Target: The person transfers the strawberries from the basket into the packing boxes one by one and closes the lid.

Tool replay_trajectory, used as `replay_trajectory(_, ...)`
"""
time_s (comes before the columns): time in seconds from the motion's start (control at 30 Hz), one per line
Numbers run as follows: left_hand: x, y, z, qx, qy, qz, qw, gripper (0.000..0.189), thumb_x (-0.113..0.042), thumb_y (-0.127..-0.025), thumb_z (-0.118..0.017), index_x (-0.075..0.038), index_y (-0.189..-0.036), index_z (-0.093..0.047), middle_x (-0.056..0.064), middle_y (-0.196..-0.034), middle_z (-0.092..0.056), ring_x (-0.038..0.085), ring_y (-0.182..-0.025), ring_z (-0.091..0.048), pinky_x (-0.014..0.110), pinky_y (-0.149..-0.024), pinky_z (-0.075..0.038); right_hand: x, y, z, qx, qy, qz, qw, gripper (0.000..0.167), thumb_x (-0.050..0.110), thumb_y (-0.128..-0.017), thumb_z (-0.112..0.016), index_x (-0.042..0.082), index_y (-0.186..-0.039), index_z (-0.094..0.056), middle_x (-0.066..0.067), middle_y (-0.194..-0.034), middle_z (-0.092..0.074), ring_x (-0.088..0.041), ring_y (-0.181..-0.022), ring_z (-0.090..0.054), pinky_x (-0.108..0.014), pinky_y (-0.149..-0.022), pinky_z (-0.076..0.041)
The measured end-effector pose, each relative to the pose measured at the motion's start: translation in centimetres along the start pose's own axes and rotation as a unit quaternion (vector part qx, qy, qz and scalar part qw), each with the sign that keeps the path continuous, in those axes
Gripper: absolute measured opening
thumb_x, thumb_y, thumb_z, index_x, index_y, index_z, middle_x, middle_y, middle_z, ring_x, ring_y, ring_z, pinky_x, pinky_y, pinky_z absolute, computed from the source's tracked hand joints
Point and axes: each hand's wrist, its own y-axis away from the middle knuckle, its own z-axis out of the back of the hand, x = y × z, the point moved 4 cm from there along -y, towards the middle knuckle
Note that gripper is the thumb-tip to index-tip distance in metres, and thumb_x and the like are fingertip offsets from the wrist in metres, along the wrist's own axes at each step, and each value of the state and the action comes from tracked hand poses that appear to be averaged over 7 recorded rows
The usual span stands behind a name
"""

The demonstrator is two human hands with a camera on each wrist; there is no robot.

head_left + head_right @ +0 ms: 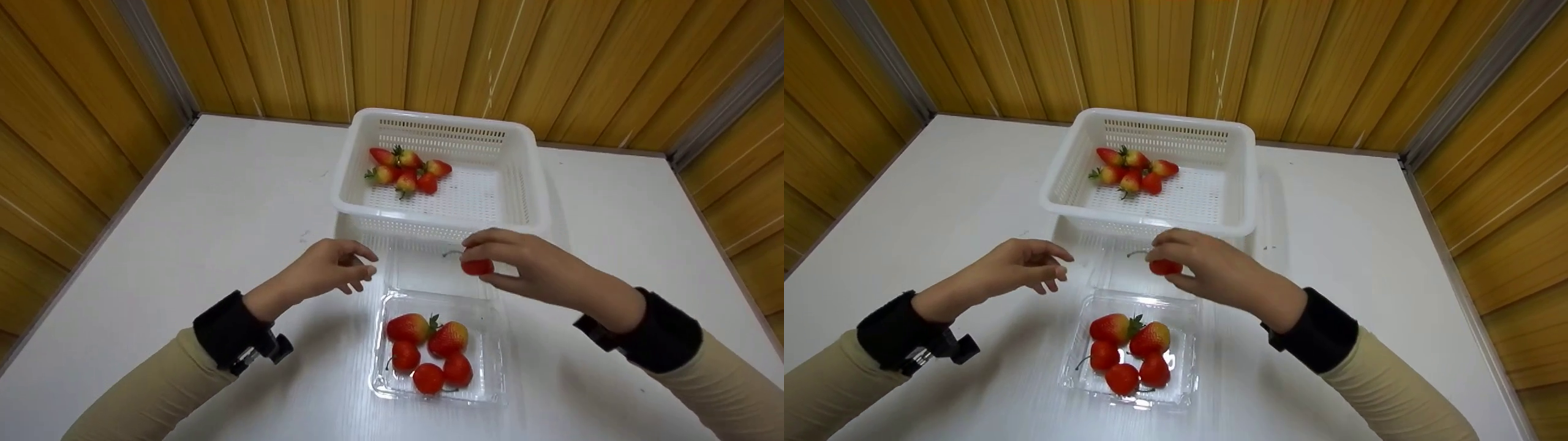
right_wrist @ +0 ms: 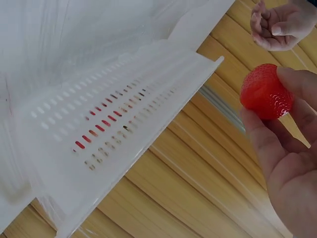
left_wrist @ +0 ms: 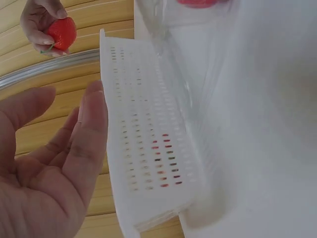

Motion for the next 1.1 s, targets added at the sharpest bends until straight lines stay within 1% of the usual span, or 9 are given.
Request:
replay_trajectory(0.13, 1.2, 0.5, -1.5, 0.016, 0.019, 0.012, 0.9996, 0.038, -0.019, -0.098, -0.067, 0.004, -0.128, -0.064, 0.027, -0.109, -0.075, 0.029, -0.086, -0.076, 0.029, -0.076, -0.064, 1.3, 1.4, -1.4, 0.01, 0.009, 0.012, 0.9998, 0.045, -0.003, -0.08, -0.083, 0.011, -0.12, -0.067, -0.012, -0.122, -0.069, -0.025, -0.105, -0.068, -0.038, -0.083, -0.065)
replay_trajectory(0.23, 1.9, 0.9, -2.3, 0.017, 0.036, 0.018, 0.9991, 0.038, -0.018, -0.098, -0.068, 0.006, -0.128, -0.064, 0.027, -0.106, -0.075, 0.029, -0.084, -0.076, 0.029, -0.075, -0.064, 1.8, 2.2, -2.6, 0.017, 0.007, 0.015, 0.9997, 0.045, -0.002, -0.079, -0.084, 0.012, -0.119, -0.067, -0.011, -0.121, -0.07, -0.023, -0.103, -0.068, -0.037, -0.083, -0.065)
replay_trajectory(0.3, 2.4, 1.0, -2.7, 0.012, 0.042, 0.021, 0.9988, 0.038, -0.017, -0.097, -0.068, 0.005, -0.127, -0.064, 0.027, -0.104, -0.075, 0.028, -0.083, -0.075, 0.029, -0.075, -0.064, 2.1, 2.6, -3.3, 0.022, 0.005, 0.013, 0.9997, 0.044, -0.002, -0.08, -0.083, 0.012, -0.118, -0.067, -0.01, -0.12, -0.07, -0.022, -0.103, -0.069, -0.036, -0.084, -0.065)
replay_trajectory(0.43, 3.4, 1.2, -3.4, 0.003, 0.054, 0.039, 0.9978, 0.035, -0.016, -0.096, -0.069, 0.005, -0.124, -0.064, 0.026, -0.101, -0.075, 0.023, -0.079, -0.074, 0.031, -0.073, -0.064, 2.3, 3.3, -4.5, 0.041, -0.001, 0.001, 0.9992, 0.039, 0.0, -0.082, -0.082, 0.012, -0.117, -0.069, -0.009, -0.12, -0.071, -0.022, -0.102, -0.069, -0.035, -0.085, -0.065)
replay_trajectory(0.6, 4.7, 1.3, -4.6, 0.013, 0.078, 0.066, 0.9947, 0.035, -0.02, -0.096, -0.07, 0.003, -0.123, -0.064, 0.022, -0.099, -0.076, 0.016, -0.073, -0.071, 0.033, -0.072, -0.065, 2.4, 3.9, -5.9, 0.08, -0.013, -0.024, 0.9964, 0.035, 0.0, -0.085, -0.08, 0.012, -0.116, -0.072, -0.01, -0.121, -0.07, -0.023, -0.106, -0.069, -0.036, -0.088, -0.064)
replay_trajectory(0.7, 5.1, 1.4, -5.3, 0.022, 0.085, 0.069, 0.9937, 0.035, -0.023, -0.097, -0.071, 0.002, -0.121, -0.065, 0.018, -0.094, -0.076, 0.013, -0.07, -0.07, 0.033, -0.071, -0.065, 2.5, 4.3, -6.7, 0.092, -0.01, -0.028, 0.9953, 0.036, 0.001, -0.084, -0.081, 0.012, -0.117, -0.073, -0.009, -0.12, -0.07, -0.023, -0.107, -0.068, -0.035, -0.089, -0.064)
replay_trajectory(0.8, 5.3, 1.5, -5.8, 0.028, 0.099, 0.067, 0.9925, 0.034, -0.023, -0.097, -0.07, 0.003, -0.118, -0.065, 0.016, -0.088, -0.075, 0.013, -0.068, -0.068, 0.032, -0.07, -0.064, 2.5, 4.6, -7.3, 0.097, -0.007, -0.031, 0.9948, 0.037, 0.002, -0.084, -0.081, 0.013, -0.118, -0.073, -0.008, -0.119, -0.071, -0.023, -0.106, -0.068, -0.035, -0.089, -0.064)
replay_trajectory(0.97, 5.6, 1.6, -6.3, 0.022, 0.119, 0.068, 0.9903, 0.031, -0.02, -0.096, -0.072, 0.003, -0.115, -0.063, 0.008, -0.08, -0.071, 0.012, -0.065, -0.066, 0.031, -0.069, -0.064, 2.6, 4.7, -7.7, 0.111, -0.003, -0.044, 0.9929, 0.038, 0.003, -0.084, -0.081, 0.015, -0.119, -0.073, -0.008, -0.12, -0.071, -0.024, -0.107, -0.069, -0.035, -0.089, -0.063)
replay_trajectory(1.1, 5.6, 1.6, -6.6, 0.021, 0.129, 0.069, 0.9891, 0.028, -0.016, -0.095, -0.072, 0.002, -0.112, -0.061, 0.003, -0.077, -0.068, 0.011, -0.063, -0.065, 0.029, -0.068, -0.063, 2.8, 4.6, -7.8, 0.11, 0.007, -0.037, 0.9932, 0.036, 0.003, -0.084, -0.082, 0.014, -0.117, -0.074, -0.008, -0.119, -0.071, -0.023, -0.105, -0.069, -0.034, -0.088, -0.064)
